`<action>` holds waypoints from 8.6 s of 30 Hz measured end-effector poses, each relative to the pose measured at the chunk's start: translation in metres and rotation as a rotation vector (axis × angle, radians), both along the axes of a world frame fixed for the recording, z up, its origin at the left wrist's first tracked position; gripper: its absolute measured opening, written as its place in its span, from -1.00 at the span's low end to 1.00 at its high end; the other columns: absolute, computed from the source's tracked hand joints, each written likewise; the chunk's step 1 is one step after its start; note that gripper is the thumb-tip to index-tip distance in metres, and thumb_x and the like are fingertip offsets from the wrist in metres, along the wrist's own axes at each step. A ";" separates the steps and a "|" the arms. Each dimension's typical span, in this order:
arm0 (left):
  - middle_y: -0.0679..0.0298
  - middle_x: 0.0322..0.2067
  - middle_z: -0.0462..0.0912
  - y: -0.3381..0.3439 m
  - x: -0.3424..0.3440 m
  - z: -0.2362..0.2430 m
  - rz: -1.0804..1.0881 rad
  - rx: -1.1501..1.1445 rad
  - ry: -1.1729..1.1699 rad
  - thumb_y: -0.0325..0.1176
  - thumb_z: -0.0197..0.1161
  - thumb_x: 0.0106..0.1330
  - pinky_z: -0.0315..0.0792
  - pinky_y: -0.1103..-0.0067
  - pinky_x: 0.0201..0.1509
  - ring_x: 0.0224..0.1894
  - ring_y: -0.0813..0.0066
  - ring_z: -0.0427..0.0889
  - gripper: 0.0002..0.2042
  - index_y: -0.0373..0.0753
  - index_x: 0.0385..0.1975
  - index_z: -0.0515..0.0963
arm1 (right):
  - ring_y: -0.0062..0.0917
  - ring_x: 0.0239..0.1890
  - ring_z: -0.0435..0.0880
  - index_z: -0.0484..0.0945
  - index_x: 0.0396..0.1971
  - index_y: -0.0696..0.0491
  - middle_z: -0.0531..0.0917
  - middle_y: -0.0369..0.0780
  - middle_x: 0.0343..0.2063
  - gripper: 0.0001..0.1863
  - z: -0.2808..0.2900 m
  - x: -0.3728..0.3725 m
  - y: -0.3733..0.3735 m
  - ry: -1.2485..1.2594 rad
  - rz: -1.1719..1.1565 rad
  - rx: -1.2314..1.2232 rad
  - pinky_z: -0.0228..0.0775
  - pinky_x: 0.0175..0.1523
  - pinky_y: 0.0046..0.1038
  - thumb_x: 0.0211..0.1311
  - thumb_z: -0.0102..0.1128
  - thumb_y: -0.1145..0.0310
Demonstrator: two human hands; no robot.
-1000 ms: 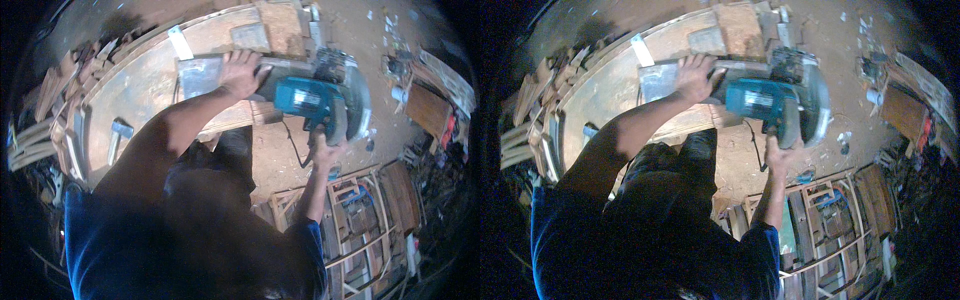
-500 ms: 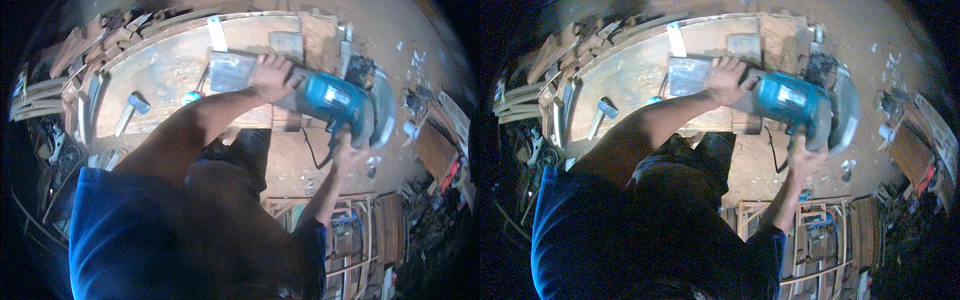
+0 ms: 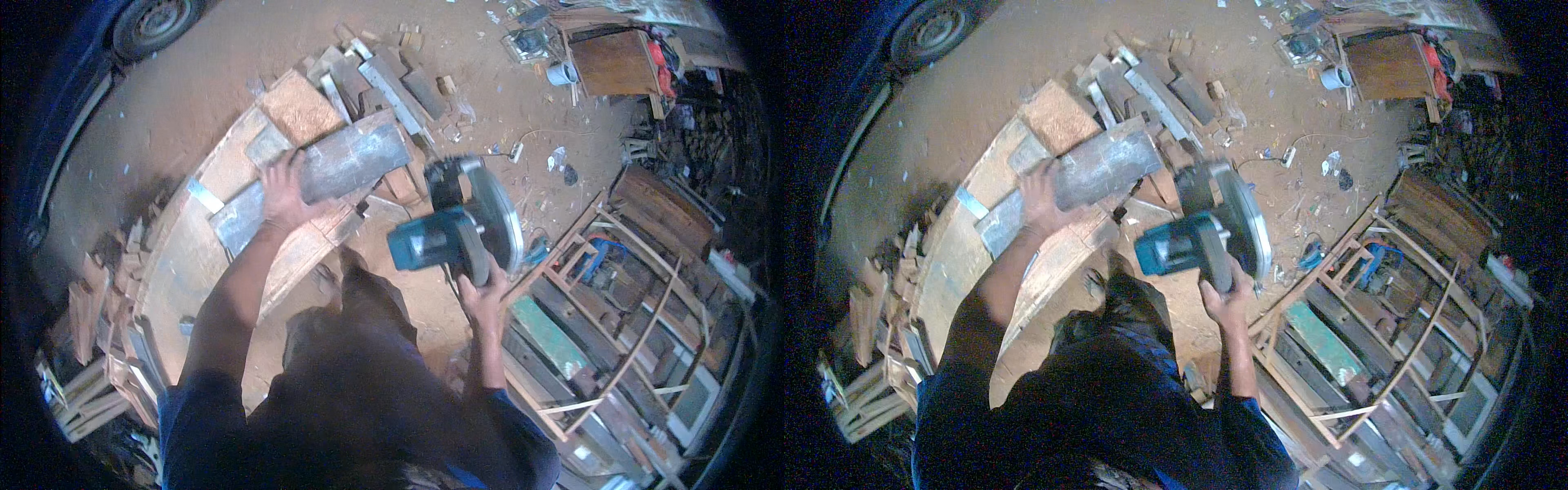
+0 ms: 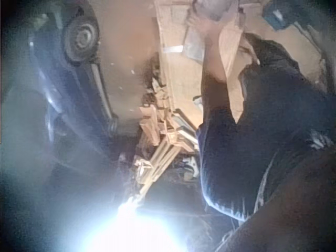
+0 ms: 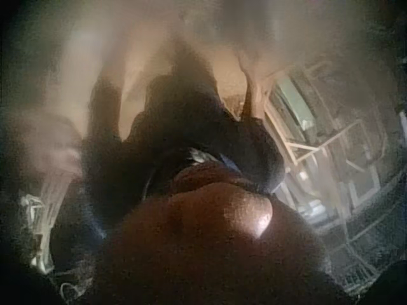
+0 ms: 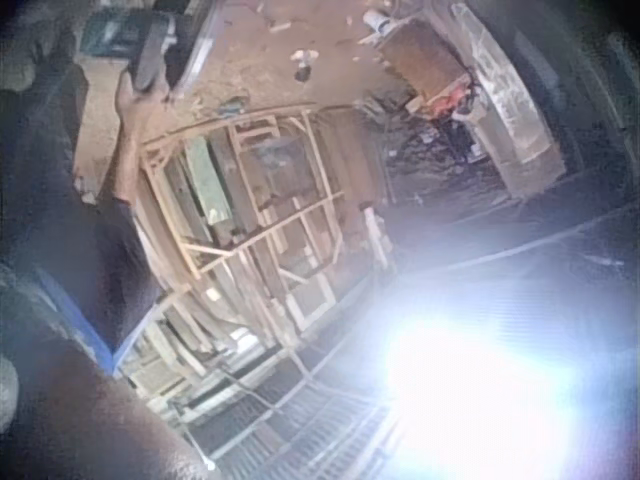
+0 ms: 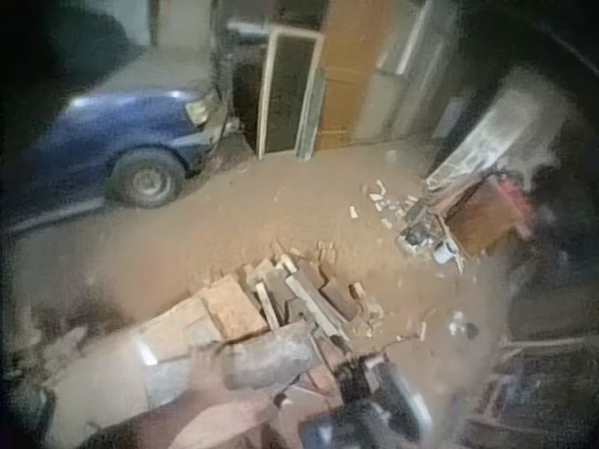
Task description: The person uses a circular saw to cut a long plank of wood into smaller pieces on a workbench. They measure the wood with a tape measure and mark it with a pencil before cutting. The person also uses a hammer to split a piece of wood and stacks the cut pieces.
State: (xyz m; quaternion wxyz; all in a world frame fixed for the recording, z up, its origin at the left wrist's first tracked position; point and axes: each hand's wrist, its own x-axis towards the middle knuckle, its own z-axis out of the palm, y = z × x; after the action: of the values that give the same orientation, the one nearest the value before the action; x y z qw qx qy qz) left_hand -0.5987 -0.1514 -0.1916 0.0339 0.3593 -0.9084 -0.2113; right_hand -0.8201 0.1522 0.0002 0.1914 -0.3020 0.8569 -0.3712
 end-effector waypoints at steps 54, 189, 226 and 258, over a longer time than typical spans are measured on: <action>-0.17 0.48 0.08 -0.050 -0.019 0.021 -0.073 -0.157 -0.260 0.25 0.57 -0.14 -0.12 -0.05 0.56 0.51 -0.31 0.04 0.28 -0.14 0.57 -0.04 | -0.51 -0.23 0.65 0.62 0.01 0.26 0.74 -0.17 -0.28 -0.53 -0.019 0.006 0.076 -0.404 -0.221 0.058 0.49 -0.05 -0.43 0.07 0.27 0.38; -0.08 0.41 0.28 0.010 0.230 0.172 0.607 0.330 0.254 0.03 0.64 -0.20 0.10 0.27 0.56 0.49 0.04 0.21 0.24 -0.28 0.52 0.06 | 0.05 -0.13 0.73 0.60 -0.03 0.24 0.73 0.14 -0.23 -0.54 0.010 0.013 -0.185 0.305 0.860 0.401 0.59 0.03 -0.07 0.13 0.30 0.26; -0.10 0.54 -0.15 0.509 0.712 0.141 1.423 0.016 0.492 0.11 0.66 -0.10 -0.05 0.13 0.59 0.59 0.01 -0.11 0.37 -0.37 0.56 -0.22 | -0.13 0.11 0.64 0.46 0.19 0.20 0.63 -0.03 0.05 -0.48 -0.251 0.304 -0.264 0.730 0.635 0.677 0.50 0.20 -0.14 0.32 0.15 0.21; -0.17 0.53 -0.10 0.548 0.861 0.094 1.819 0.095 0.458 -0.10 0.72 -0.13 -0.17 0.31 0.63 0.59 0.07 -0.11 0.34 -0.50 0.52 -0.19 | 0.10 -0.12 0.68 0.60 -0.08 0.21 0.69 0.14 -0.23 -0.61 -0.150 0.496 -0.291 0.345 0.490 -0.003 0.46 -0.04 0.00 0.52 -0.02 0.16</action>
State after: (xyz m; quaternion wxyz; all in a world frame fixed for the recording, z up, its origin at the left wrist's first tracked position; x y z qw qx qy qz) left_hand 0.2621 0.3966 -0.0976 0.3493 0.8819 -0.2402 -0.2061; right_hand -0.3246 -0.1384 -0.1498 0.1264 -0.5586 0.7778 -0.2587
